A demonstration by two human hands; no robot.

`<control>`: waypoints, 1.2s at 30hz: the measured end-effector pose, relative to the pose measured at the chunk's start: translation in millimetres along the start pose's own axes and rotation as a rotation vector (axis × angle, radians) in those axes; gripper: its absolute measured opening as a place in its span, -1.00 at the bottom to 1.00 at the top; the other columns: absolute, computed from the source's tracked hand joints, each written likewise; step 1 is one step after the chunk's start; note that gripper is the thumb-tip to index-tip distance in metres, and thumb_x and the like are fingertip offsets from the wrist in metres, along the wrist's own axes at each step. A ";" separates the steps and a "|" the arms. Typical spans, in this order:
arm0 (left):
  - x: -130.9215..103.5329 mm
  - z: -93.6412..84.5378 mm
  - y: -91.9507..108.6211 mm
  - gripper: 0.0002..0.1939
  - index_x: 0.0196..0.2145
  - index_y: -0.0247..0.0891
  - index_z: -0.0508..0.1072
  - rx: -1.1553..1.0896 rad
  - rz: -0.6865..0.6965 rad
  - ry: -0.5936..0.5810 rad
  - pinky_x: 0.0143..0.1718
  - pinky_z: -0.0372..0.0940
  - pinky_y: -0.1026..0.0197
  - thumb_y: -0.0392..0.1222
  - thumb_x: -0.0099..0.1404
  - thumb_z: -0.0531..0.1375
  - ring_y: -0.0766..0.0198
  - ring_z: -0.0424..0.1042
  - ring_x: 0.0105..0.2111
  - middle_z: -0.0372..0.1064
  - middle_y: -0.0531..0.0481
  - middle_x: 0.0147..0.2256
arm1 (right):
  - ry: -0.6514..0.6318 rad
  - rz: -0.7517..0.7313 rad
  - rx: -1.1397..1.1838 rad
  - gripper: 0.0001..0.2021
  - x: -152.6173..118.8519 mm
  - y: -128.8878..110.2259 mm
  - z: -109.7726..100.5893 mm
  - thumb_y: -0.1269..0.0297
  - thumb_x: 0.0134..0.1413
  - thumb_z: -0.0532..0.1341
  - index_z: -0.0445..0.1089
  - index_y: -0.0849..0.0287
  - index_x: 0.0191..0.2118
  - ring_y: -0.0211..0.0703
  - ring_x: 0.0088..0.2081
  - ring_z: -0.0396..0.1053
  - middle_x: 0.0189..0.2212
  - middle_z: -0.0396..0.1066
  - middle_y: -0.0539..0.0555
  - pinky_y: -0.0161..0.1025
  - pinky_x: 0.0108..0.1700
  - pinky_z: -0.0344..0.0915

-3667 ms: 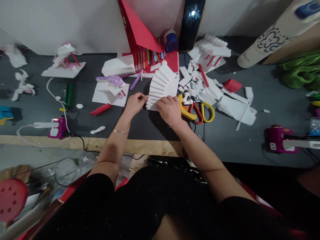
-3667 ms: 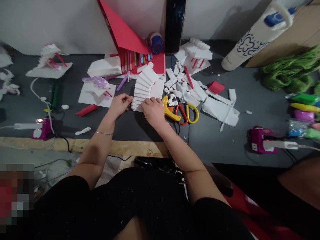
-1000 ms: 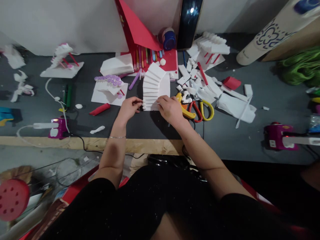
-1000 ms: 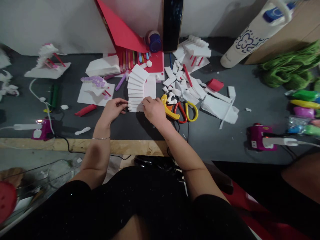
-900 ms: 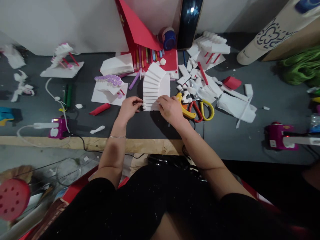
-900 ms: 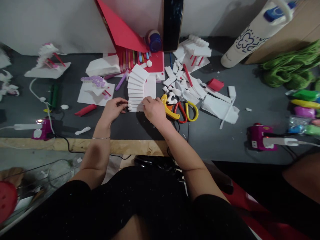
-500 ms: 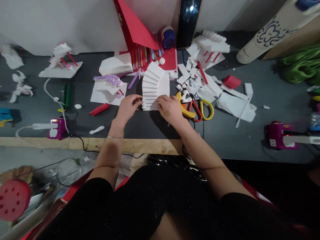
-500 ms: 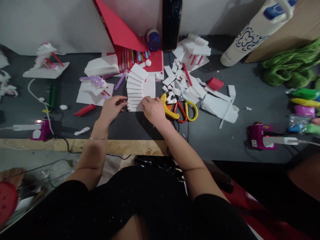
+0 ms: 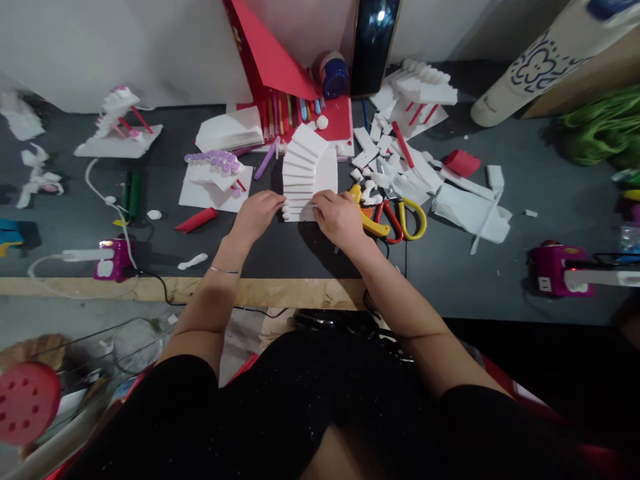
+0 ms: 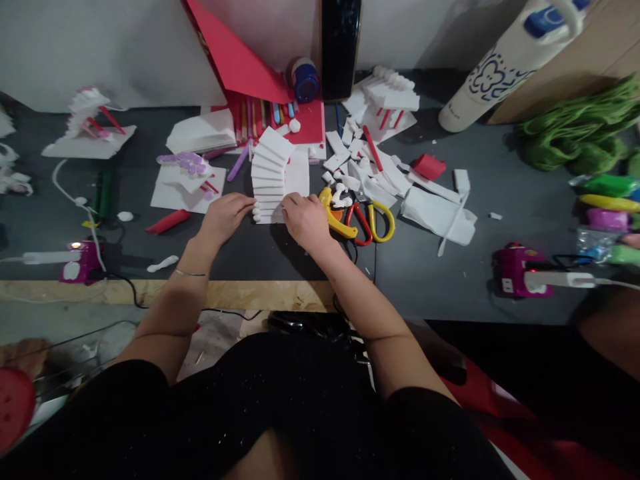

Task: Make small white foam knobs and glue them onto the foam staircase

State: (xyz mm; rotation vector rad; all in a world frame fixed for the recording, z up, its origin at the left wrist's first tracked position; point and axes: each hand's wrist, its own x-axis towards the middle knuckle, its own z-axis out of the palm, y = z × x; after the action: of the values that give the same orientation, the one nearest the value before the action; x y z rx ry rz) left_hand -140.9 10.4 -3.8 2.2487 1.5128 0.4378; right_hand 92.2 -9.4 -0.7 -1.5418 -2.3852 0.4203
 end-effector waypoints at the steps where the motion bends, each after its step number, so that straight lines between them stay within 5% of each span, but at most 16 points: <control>1: -0.9 -0.2 0.0 -0.76 -0.02 -0.24 0.62 -0.006 0.004 0.004 0.12 0.39 0.04 -0.23 0.48 0.17 0.07 0.55 0.03 0.60 -0.22 -0.02 | 0.002 -0.002 0.001 -0.66 0.1 0.2 0.3 0.41 0.40 0.01 0.53 0.19 0.02 0.10 -0.05 0.46 0.07 0.56 0.23 0.03 0.02 0.21; 7: -4.8 -3.3 3.2 -0.68 0.09 -0.18 0.59 -0.059 0.023 0.045 0.14 0.40 0.06 -0.23 0.50 0.11 0.13 0.52 0.04 0.56 -0.14 0.03 | 0.033 -0.001 0.021 -0.66 0.5 1.3 2.7 0.40 0.38 0.01 0.53 0.14 -0.02 0.10 -0.08 0.46 0.05 0.58 0.19 0.00 0.00 0.19; 22: 0.4 -2.0 -8.8 -0.73 0.01 -0.10 0.60 -0.026 0.097 -0.019 0.06 0.40 0.14 -0.24 0.50 0.13 0.18 0.54 0.00 0.57 -0.12 -0.03 | -0.009 0.018 0.013 -0.66 1.7 -0.1 -0.5 0.39 0.39 0.01 0.53 0.17 0.01 0.11 -0.05 0.48 0.09 0.57 0.18 -0.02 0.02 0.17; 36: 1.0 4.9 -20.5 -0.72 -0.01 -0.22 0.60 0.003 0.224 0.051 0.03 0.48 0.06 -0.26 0.48 0.11 0.12 0.59 -0.03 0.62 -0.19 -0.07 | 0.019 0.013 0.014 -0.67 2.3 1.9 3.3 0.42 0.38 0.03 0.55 0.19 0.00 0.05 -0.08 0.48 0.04 0.59 0.19 -0.03 -0.01 0.19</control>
State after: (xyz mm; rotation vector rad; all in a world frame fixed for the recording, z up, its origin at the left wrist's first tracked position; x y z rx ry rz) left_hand -154.8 17.5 -18.0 2.4368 1.2898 0.5616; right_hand 91.6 -6.9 -4.3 -1.5485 -2.3547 0.4229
